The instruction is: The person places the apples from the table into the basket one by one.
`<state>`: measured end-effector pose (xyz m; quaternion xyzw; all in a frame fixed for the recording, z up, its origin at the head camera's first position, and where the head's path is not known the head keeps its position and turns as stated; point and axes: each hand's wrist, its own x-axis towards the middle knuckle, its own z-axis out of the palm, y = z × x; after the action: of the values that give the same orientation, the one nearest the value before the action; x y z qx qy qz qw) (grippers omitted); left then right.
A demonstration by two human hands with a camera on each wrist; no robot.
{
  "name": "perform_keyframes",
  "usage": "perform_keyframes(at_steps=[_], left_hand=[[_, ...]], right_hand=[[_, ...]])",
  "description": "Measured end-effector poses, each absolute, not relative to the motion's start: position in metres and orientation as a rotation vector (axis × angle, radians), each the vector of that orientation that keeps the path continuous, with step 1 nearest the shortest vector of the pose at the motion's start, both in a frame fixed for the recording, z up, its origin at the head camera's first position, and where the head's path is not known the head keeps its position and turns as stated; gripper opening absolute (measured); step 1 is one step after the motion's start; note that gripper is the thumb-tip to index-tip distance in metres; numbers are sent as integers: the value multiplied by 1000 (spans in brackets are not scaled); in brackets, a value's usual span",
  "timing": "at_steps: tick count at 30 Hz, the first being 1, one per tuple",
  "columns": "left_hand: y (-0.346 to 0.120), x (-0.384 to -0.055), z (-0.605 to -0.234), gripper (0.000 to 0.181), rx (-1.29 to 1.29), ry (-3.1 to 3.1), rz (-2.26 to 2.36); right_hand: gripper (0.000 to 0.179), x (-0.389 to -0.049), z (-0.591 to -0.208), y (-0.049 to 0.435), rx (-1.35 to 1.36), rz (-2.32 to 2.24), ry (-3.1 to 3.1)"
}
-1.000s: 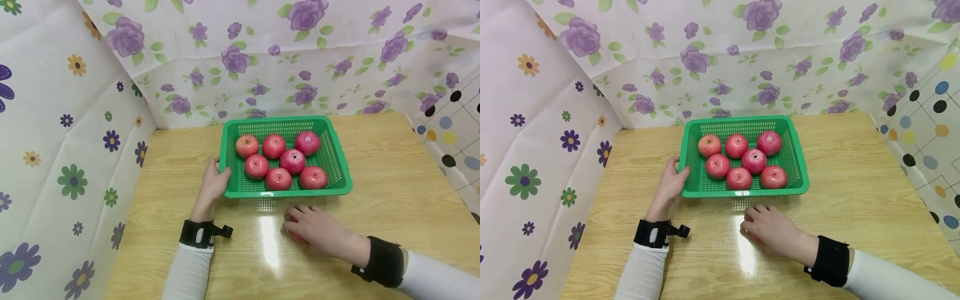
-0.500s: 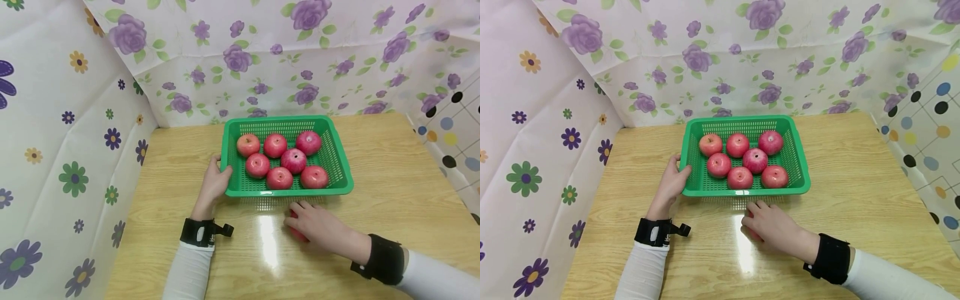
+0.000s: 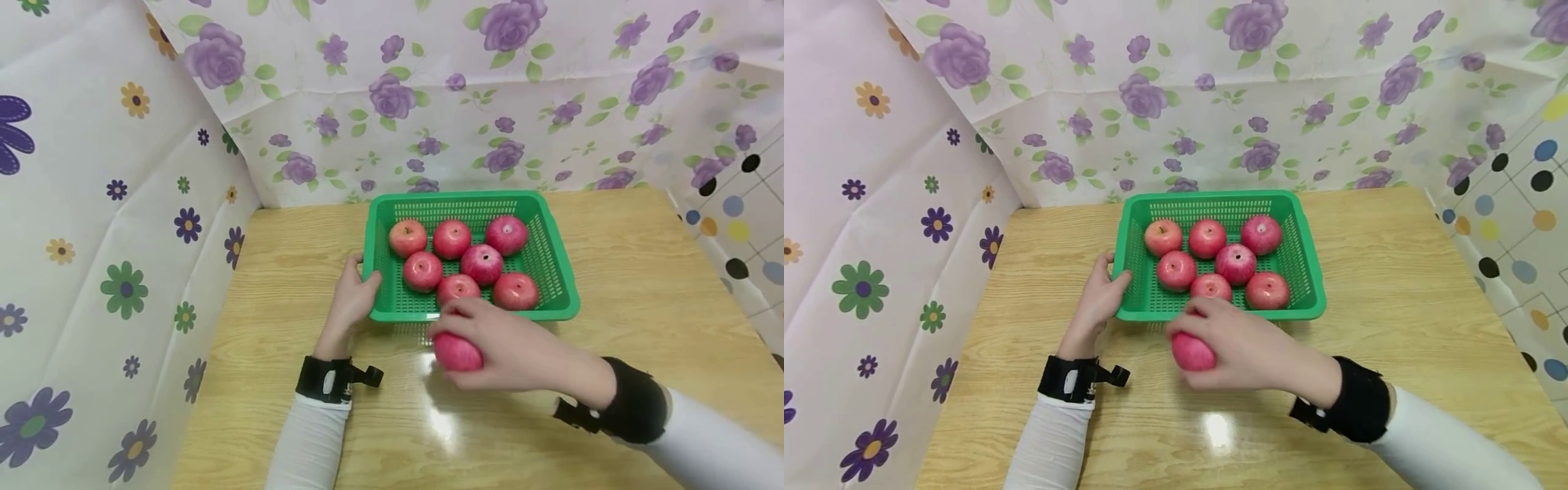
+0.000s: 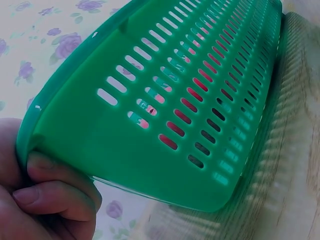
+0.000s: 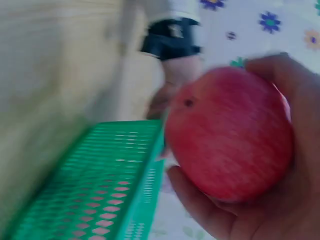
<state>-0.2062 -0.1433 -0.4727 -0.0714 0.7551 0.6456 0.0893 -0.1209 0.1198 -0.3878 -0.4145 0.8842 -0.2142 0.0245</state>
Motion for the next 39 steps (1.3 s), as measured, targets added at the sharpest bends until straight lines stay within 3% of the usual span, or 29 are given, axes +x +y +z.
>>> perform_keyframes(at_steps=[5, 12, 24, 39], left_hand=[[-144, -206, -474, 40, -176, 2297, 1904], [-144, -205, -475, 43, -125, 2369, 1832], [-144, -204, -472, 44, -122, 2436, 1797], [-144, -203, -474, 45, -121, 2430, 1802]], right_hand=[[51, -153, -385, 83, -1153, -824, 2912], [52, -187, -413, 39, -891, -640, 2943], [57, -199, -439, 22, -1095, -411, 2980], [62, -206, -453, 21, -825, -388, 2740]])
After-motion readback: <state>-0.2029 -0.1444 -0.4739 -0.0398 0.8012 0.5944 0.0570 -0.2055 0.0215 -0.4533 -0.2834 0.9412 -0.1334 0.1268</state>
